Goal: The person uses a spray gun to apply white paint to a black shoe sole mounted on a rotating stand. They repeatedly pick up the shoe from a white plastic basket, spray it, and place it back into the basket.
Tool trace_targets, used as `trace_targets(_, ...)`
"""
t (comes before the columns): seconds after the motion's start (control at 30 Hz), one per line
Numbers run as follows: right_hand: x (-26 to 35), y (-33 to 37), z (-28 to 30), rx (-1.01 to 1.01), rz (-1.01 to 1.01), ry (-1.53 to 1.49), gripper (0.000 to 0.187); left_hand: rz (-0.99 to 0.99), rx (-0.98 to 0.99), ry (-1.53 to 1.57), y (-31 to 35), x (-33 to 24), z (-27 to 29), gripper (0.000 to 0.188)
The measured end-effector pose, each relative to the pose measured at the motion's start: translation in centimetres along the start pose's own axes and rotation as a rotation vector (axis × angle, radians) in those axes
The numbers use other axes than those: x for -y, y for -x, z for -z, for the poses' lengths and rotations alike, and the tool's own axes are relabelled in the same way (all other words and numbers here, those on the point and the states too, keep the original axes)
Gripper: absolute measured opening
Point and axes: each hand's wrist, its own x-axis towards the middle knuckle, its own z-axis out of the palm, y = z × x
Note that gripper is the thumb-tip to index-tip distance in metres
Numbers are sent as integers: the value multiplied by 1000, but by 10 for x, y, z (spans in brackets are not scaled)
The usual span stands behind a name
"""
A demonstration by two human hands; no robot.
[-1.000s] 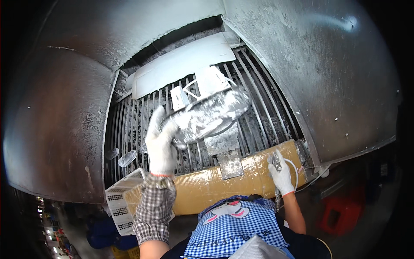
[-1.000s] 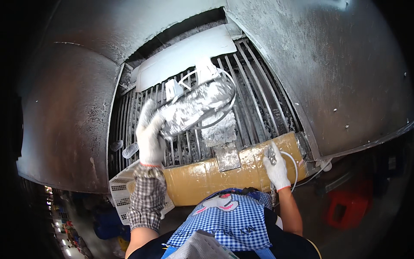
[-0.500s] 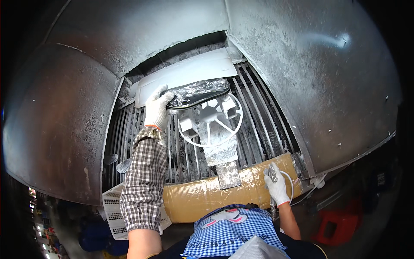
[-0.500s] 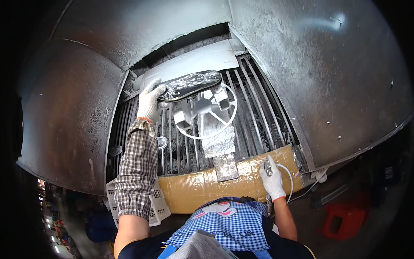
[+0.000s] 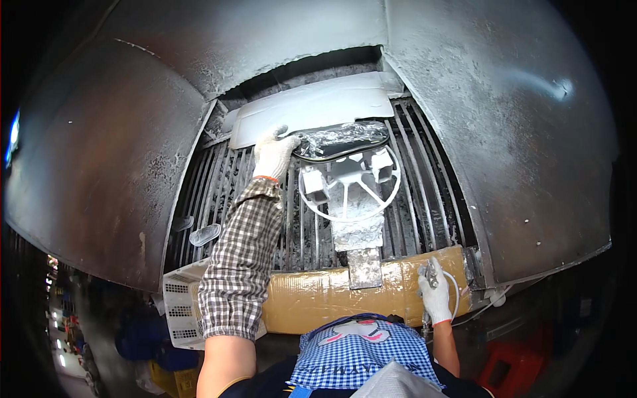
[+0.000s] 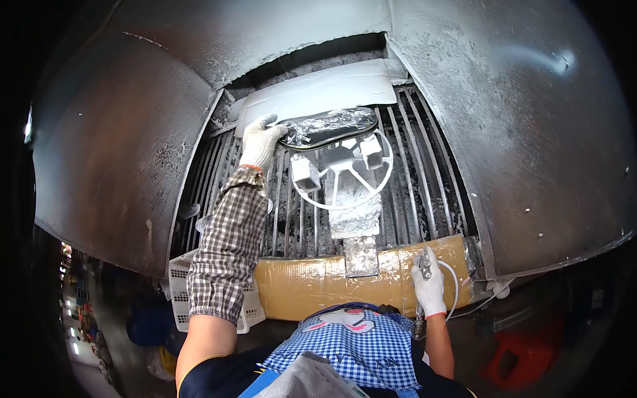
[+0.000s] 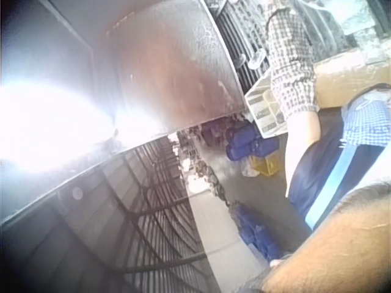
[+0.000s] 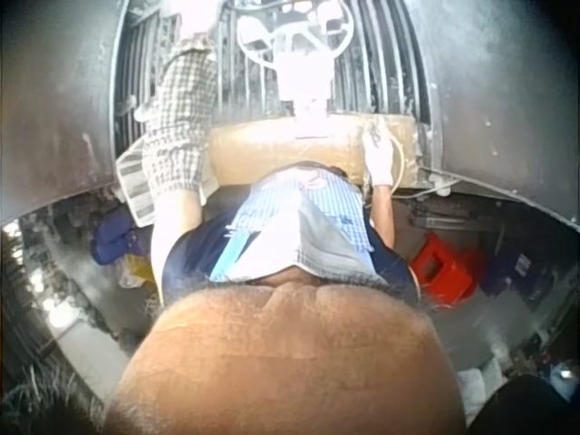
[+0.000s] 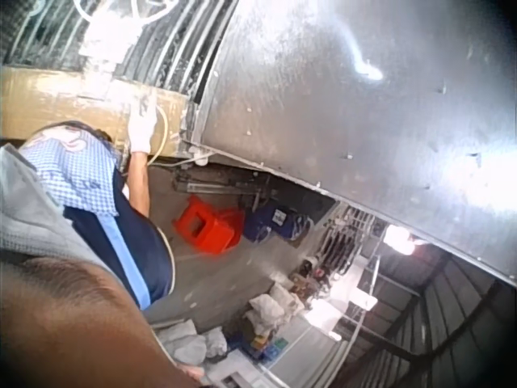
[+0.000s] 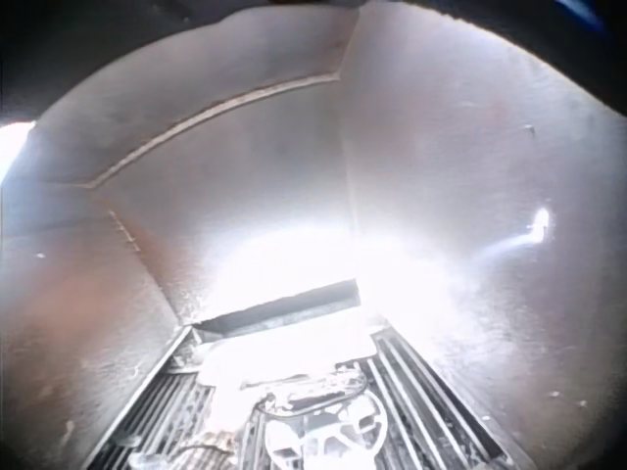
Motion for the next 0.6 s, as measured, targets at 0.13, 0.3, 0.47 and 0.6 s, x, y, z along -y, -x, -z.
trace_targets(0.13, -3, -1, -1, -14, 48, 38, 72, -16, 14, 33, -5, 18, -3, 49)
trace_targets(0.3, 14, 5, -2, -10, 36, 40, 70, -75, -1, -53, -11, 39, 0, 42)
trace_targets(0.47, 19, 6, -5, -16, 159, -18, 67, -89, -39, 58, -3, 52, 2, 36)
trace_targets(0.6, 40, 4, -5, 17, 291, -122, 68, -52, -180, 301, 39, 54, 5, 49)
